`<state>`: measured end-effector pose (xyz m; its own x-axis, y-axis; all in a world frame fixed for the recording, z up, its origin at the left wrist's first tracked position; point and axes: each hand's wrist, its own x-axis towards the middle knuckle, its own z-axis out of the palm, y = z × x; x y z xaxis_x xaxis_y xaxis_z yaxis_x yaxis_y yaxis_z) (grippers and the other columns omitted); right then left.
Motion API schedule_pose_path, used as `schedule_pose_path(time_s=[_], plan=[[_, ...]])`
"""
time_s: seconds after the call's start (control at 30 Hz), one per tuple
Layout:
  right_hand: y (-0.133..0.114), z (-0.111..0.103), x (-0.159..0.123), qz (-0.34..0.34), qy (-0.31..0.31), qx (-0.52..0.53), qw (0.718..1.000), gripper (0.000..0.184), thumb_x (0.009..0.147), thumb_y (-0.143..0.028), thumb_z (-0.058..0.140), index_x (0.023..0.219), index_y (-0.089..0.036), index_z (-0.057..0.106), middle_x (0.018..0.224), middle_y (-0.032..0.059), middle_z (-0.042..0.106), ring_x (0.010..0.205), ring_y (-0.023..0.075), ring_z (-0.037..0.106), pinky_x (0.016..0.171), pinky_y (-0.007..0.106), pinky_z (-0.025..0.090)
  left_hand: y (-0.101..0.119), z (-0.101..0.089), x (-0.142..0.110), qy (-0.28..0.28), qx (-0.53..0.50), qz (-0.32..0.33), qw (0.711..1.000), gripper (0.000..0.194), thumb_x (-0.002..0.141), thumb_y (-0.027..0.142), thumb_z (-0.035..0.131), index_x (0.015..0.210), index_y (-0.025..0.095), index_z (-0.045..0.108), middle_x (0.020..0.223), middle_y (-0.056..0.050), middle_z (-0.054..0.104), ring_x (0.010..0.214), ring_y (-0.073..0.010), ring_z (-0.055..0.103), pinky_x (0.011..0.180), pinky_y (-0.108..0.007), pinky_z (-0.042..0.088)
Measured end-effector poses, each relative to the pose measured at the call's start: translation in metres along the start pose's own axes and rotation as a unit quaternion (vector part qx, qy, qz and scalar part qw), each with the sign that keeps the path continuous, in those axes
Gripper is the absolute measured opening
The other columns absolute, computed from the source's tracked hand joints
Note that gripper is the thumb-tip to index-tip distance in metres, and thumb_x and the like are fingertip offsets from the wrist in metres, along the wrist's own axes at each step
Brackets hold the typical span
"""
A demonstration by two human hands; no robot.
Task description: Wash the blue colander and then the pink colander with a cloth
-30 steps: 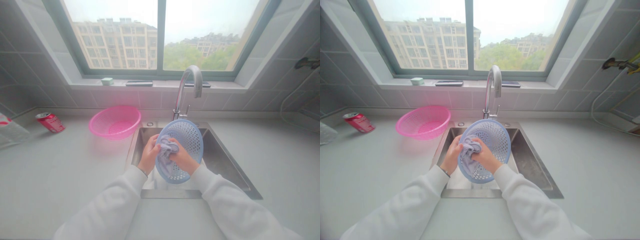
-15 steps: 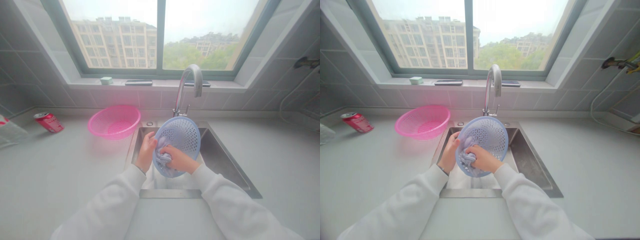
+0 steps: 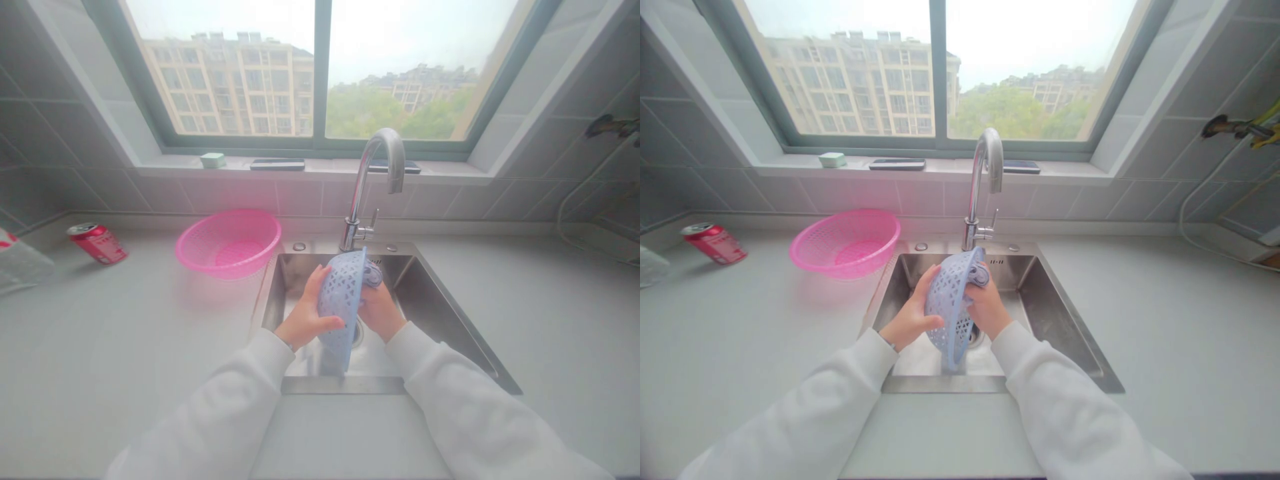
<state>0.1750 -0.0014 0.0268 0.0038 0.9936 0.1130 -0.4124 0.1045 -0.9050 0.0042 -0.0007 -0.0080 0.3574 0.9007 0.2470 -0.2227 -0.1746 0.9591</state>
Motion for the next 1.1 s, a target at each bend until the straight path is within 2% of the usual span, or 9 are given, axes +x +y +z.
schedule_pose_path(time_s=[0.2, 0.3, 0.4, 0.53, 0.73, 0.83, 0.93, 1.03, 1.1], plan=[[0.008, -0.007, 0.002, -0.066, 0.071, -0.024, 0.995, 0.054, 0.059, -0.017, 0.075, 0.105, -0.026, 0.049, 0.093, -0.0039, 0.067, 0.083, 0.0176, 0.063, 0.078, 0.032, 0.052, 0.003, 0.006, -0.001, 0.010, 0.099, -0.027, 0.995, 0.099, 0.068, 0.035, 0.089, 0.153, 0.039, 0.038, 0.165, -0.008, 0.029, 0.149, -0.0396, 0.030, 0.119, -0.059, 0.029], [0.011, -0.011, 0.002, -0.099, 0.090, -0.062, 0.989, 0.052, 0.062, -0.018, 0.072, 0.107, -0.027, 0.049, 0.093, -0.0055, 0.065, 0.083, 0.0167, 0.062, 0.077, 0.031, 0.051, 0.001, 0.006, 0.001, 0.000, 0.067, -0.034, 0.997, 0.085, 0.081, 0.041, 0.078, 0.154, 0.036, 0.037, 0.165, -0.008, 0.031, 0.148, -0.0376, 0.033, 0.118, -0.057, 0.033], [0.010, -0.010, 0.000, -0.098, 0.077, -0.116, 0.985, 0.049, 0.063, -0.019, 0.071, 0.107, -0.027, 0.050, 0.093, -0.0049, 0.065, 0.083, 0.0171, 0.061, 0.079, 0.031, 0.050, -0.003, 0.007, 0.002, -0.047, 0.010, -0.026, 0.999, 0.100, 0.076, 0.047, 0.082, 0.158, 0.034, 0.027, 0.166, -0.009, 0.027, 0.151, -0.0370, 0.028, 0.123, -0.054, 0.025], [0.005, -0.004, -0.004, -0.050, -0.024, -0.205, 0.977, 0.046, 0.064, -0.019, 0.070, 0.107, -0.025, 0.055, 0.097, -0.0017, 0.065, 0.089, 0.0185, 0.060, 0.083, 0.032, 0.049, 0.000, 0.010, 0.001, -0.037, -0.044, -0.031, 0.998, 0.120, 0.063, 0.043, 0.091, 0.159, 0.032, 0.019, 0.163, -0.012, 0.030, 0.149, -0.0374, 0.033, 0.123, -0.053, 0.025], [0.002, -0.003, -0.008, 0.025, -0.240, -0.382, 0.892, 0.040, 0.065, -0.012, 0.062, 0.103, -0.021, 0.063, 0.098, 0.0012, 0.064, 0.090, 0.0190, 0.060, 0.086, 0.033, 0.046, 0.013, 0.004, 0.005, 0.085, -0.123, -0.048, 0.988, 0.105, 0.068, 0.048, 0.085, 0.152, 0.023, 0.028, 0.148, -0.016, 0.049, 0.139, -0.0368, 0.047, 0.117, -0.055, 0.035], [0.005, -0.007, -0.008, 0.036, -0.268, -0.415, 0.869, 0.043, 0.061, -0.007, 0.060, 0.101, -0.020, 0.066, 0.100, 0.0020, 0.065, 0.097, 0.0214, 0.060, 0.090, 0.036, 0.045, 0.011, 0.000, 0.007, 0.077, -0.106, -0.053, 0.990, 0.098, 0.069, 0.045, 0.085, 0.149, 0.022, 0.034, 0.144, -0.015, 0.053, 0.137, -0.0361, 0.049, 0.117, -0.055, 0.036], [0.007, -0.009, -0.006, 0.061, -0.210, -0.342, 0.914, 0.042, 0.058, -0.008, 0.063, 0.098, -0.021, 0.066, 0.091, -0.0002, 0.067, 0.088, 0.0201, 0.062, 0.085, 0.036, 0.048, 0.006, -0.002, 0.008, 0.012, -0.061, -0.050, 0.997, 0.100, 0.065, 0.040, 0.089, 0.150, 0.023, 0.038, 0.150, -0.015, 0.049, 0.139, -0.0367, 0.047, 0.119, -0.053, 0.034], [0.004, -0.008, -0.004, 0.051, -0.112, -0.137, 0.983, 0.041, 0.061, -0.016, 0.070, 0.101, -0.022, 0.067, 0.093, 0.0013, 0.070, 0.089, 0.0220, 0.065, 0.086, 0.039, 0.053, 0.003, 0.000, 0.006, -0.054, -0.018, -0.051, 0.997, 0.109, 0.062, 0.037, 0.091, 0.154, 0.026, 0.035, 0.156, -0.014, 0.043, 0.144, -0.0384, 0.040, 0.121, -0.054, 0.031], [0.000, -0.006, -0.003, 0.046, -0.055, -0.024, 0.997, 0.039, 0.064, -0.024, 0.073, 0.103, -0.022, 0.068, 0.096, 0.0040, 0.073, 0.094, 0.0253, 0.067, 0.088, 0.043, 0.055, 0.003, 0.001, 0.003, -0.071, 0.020, -0.041, 0.996, 0.112, 0.061, 0.037, 0.092, 0.156, 0.029, 0.032, 0.161, -0.013, 0.036, 0.149, -0.0391, 0.033, 0.123, -0.056, 0.026]])
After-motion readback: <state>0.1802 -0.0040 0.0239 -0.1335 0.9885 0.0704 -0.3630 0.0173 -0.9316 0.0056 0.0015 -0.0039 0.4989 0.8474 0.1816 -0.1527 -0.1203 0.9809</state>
